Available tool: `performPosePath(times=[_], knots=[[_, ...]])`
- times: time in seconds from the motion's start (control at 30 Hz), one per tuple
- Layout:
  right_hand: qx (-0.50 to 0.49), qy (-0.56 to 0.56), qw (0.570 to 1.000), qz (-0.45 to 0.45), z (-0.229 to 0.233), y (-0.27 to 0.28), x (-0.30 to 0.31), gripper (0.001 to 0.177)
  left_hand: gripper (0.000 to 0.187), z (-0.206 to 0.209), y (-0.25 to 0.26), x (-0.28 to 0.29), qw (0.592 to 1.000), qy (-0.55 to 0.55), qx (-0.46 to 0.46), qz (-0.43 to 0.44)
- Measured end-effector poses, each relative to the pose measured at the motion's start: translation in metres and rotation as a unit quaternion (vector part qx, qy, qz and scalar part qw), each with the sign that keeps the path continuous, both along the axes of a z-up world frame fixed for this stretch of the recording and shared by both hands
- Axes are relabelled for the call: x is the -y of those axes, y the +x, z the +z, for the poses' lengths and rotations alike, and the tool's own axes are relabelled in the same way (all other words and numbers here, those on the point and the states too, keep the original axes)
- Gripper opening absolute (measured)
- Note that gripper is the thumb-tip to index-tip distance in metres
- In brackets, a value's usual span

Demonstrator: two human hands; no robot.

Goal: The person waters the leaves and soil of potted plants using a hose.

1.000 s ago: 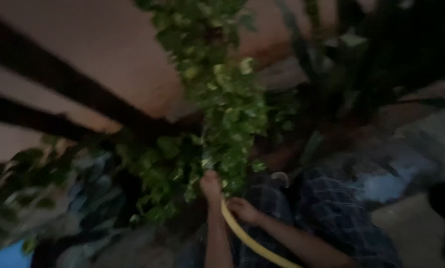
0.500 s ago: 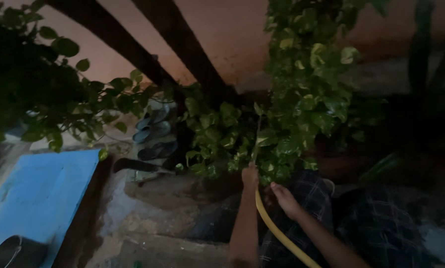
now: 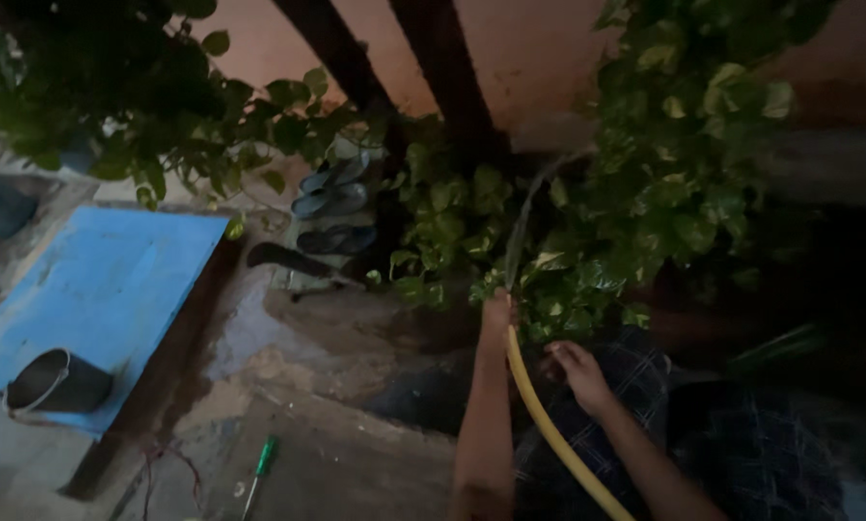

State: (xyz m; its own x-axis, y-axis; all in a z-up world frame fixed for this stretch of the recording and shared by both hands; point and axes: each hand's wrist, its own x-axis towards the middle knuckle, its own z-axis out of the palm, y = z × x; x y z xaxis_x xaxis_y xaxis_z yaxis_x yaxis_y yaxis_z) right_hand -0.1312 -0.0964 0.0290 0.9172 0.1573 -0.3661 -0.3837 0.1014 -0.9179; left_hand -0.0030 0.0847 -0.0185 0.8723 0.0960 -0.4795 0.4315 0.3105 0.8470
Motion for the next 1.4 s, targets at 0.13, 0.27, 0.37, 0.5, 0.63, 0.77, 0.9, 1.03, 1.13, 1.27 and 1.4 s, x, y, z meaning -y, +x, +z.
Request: performPosePath(times=[0.13,0.27,0.37,0.5,0.63,0.77,0.9,1.03,1.13,1.27,1.4], knots=[[0.012,0.035,0.999,-0.015,-0.004,-0.001,-0.004,0.038,0.049,-0.003,-0.02,-0.025,0.996,0.024,-0.061,0.06],[0.046,0.048,0.998,0.009,-0.005,-0.003,-0.003,0.039,0.053,-0.002,-0.028,-0.033,0.995,-0.017,-0.071,0.07],[0.046,0.043,0.998,0.005,-0.001,-0.002,-0.004,0.038,0.051,0.003,-0.019,-0.022,0.997,0.014,-0.063,0.037],[0.018,0.005,1.0,-0.014,0.004,-0.003,-0.005,0.038,0.051,0.007,0.003,0.001,0.996,-0.084,-0.024,-0.002],[0.034,0.075,0.996,-0.019,0.009,-0.004,-0.006,0.035,0.051,0.009,0.011,0.016,0.995,-0.1,0.012,-0.026],[0.0,0.024,1.0,-0.016,0.009,-0.006,-0.003,0.038,0.051,0.007,-0.005,0.002,0.976,-0.207,-0.031,0.063],[-0.001,0.018,1.0,-0.004,0.006,-0.005,-0.001,0.039,0.047,0.003,-0.036,-0.032,0.96,-0.195,-0.105,0.17],[0.013,0.05,0.999,0.006,0.007,-0.005,-0.005,0.039,0.049,0.003,-0.04,-0.043,0.941,-0.286,-0.088,0.16],[0.037,0.048,0.998,0.012,0.01,-0.005,-0.007,0.038,0.052,0.005,-0.029,-0.035,0.958,-0.228,-0.091,0.147],[0.033,0.045,0.998,-0.006,0.015,-0.006,-0.007,0.036,0.051,0.006,-0.013,-0.01,0.964,-0.205,-0.119,0.12],[0.013,0.028,0.999,-0.008,0.018,-0.007,-0.005,0.035,0.049,0.006,-0.005,-0.008,0.957,-0.267,-0.1,0.046]])
